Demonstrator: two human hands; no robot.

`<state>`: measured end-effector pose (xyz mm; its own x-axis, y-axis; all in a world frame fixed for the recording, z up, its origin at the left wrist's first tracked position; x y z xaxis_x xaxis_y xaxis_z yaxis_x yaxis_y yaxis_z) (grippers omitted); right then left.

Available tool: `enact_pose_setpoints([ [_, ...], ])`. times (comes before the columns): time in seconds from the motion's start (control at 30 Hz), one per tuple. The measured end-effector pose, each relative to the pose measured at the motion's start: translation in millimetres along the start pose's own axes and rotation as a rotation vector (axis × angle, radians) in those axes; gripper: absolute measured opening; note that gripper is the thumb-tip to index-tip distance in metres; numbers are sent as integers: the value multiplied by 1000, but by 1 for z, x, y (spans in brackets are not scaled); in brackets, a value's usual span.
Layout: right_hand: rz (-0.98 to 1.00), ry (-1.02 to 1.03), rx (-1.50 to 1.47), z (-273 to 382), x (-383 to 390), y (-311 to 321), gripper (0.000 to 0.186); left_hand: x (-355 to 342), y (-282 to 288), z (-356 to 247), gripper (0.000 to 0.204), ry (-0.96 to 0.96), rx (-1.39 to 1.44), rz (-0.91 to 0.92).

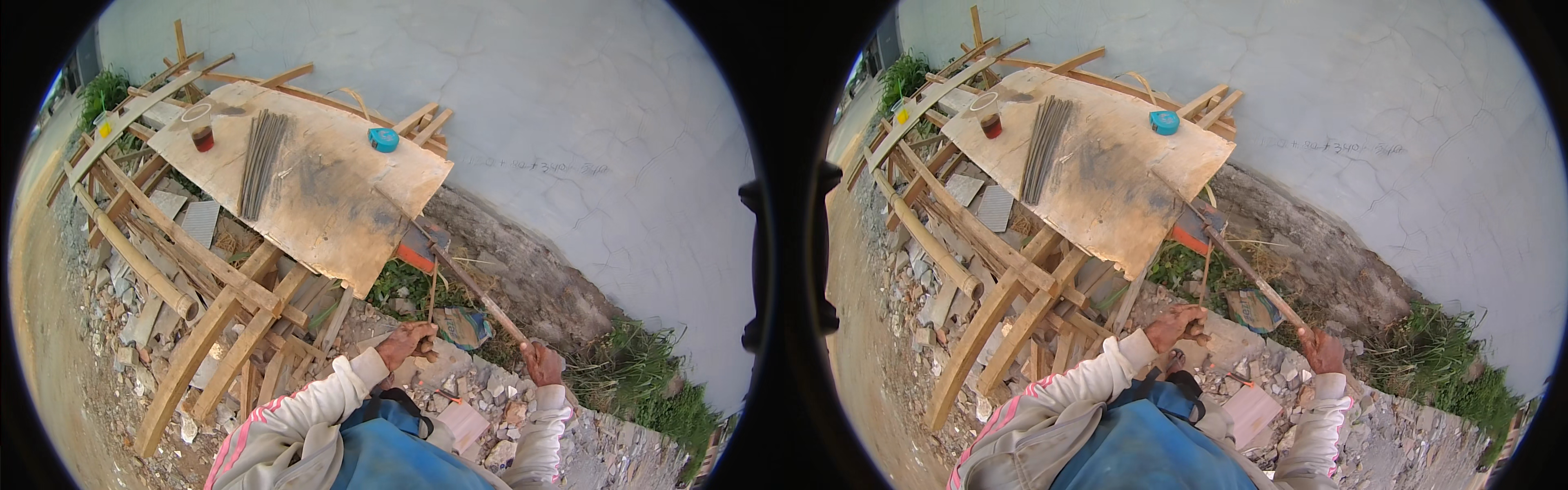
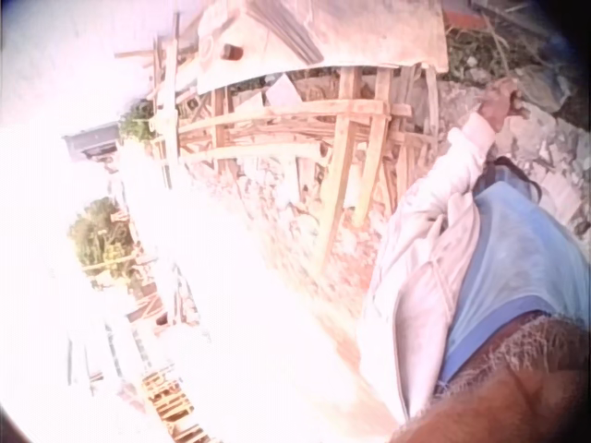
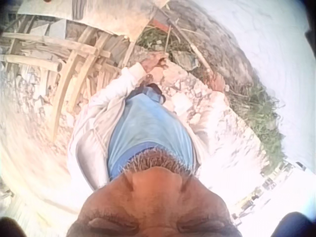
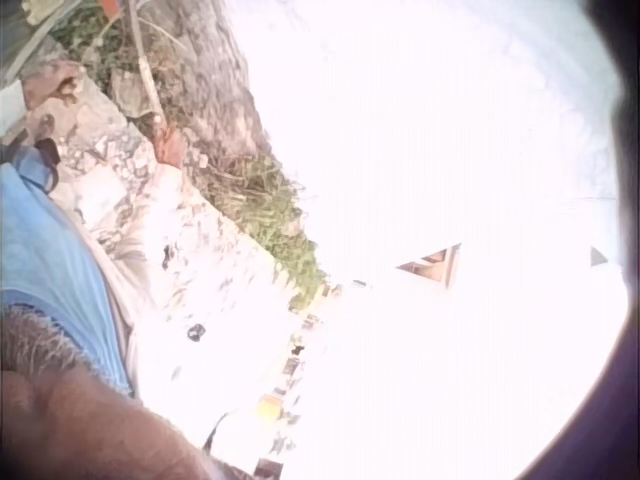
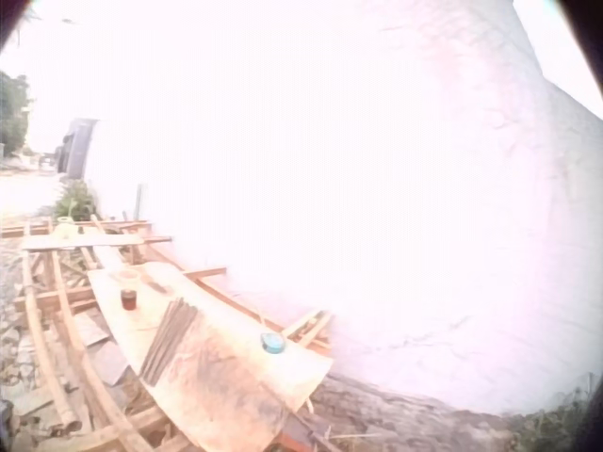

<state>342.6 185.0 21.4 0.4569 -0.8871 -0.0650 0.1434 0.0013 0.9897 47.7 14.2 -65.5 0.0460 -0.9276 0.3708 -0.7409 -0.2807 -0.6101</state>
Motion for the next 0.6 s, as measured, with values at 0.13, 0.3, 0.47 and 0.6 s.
enact_pose_setpoints([
  [0.13,-25,-27,-11,2,5,-7,74,1,3,-4,31,23,6,42],
  [0.3,-104,-151,93,31,39,-4,74,5,23,-12,30,43,-12,59],
  [0.47,-189,-253,59,76,87,-4,74,10,51,-27,29,17,-40,74],
  [0.6,-191,-328,109,88,96,-8,71,12,54,-36,29,39,-74,73],
])
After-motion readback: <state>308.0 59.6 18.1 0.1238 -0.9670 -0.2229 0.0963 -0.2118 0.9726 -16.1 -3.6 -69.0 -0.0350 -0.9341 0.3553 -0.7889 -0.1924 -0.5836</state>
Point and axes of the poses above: each hand's wrist, its own x-axis away from the middle knuckle, its own y-axis out of the back of the hand, z = x × y, the point moved 3 cm from there along -x, towards the middle knuckle, and after that the axes turned 5 degrees about -z, right-handed, at the moved point
